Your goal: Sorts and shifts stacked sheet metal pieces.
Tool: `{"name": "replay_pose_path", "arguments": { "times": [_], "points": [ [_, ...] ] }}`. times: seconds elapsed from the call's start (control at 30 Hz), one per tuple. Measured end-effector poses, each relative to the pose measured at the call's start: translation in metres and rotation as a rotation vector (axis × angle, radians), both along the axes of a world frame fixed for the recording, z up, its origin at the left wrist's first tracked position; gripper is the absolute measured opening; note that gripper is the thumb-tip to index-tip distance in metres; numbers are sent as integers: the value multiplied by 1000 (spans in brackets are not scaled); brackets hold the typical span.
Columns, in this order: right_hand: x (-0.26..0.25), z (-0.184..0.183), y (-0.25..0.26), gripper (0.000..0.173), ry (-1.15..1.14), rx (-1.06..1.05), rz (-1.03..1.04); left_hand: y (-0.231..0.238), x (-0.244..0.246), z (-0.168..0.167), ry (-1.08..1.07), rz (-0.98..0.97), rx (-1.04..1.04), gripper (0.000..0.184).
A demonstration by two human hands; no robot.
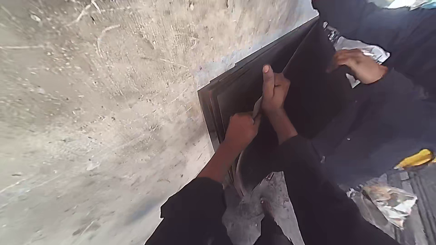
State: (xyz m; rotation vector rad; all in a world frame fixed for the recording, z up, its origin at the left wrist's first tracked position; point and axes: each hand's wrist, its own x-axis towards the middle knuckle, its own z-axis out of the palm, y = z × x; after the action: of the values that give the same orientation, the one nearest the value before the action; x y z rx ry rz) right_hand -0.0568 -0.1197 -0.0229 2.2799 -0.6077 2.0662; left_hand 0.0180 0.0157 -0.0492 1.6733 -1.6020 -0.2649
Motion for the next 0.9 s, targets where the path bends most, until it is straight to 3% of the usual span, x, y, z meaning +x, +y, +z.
{"name": "replay_pose_path", "arguments": {
  "times": [0.13, 0.23, 0.47, 0.63, 0.77, 0.9],
  "points": [
    [-7, 0, 27, 55, 73, 77, -20, 18, -2, -1, -32, -16, -10, 38],
    [-17, -3, 65, 55, 126, 156, 63, 45, -8, -14, -112, 42, -199, 33],
    [-4, 3, 141, 58, 38, 40, 248, 137, -12, -25, -142, 207, -387, 30],
    [-31, 12, 191, 56, 89, 18, 403, 201, -39, -12, -106, 208, -317, 24],
    [-49, 21, 198, 55, 256, -44, 496, 222, -49, -6, 71, 185, -267, 22],
    [-66, 41, 165, 60, 605, -169, 552, 214, -45, -22, 62, 270, -345, 20]
  ]
}}
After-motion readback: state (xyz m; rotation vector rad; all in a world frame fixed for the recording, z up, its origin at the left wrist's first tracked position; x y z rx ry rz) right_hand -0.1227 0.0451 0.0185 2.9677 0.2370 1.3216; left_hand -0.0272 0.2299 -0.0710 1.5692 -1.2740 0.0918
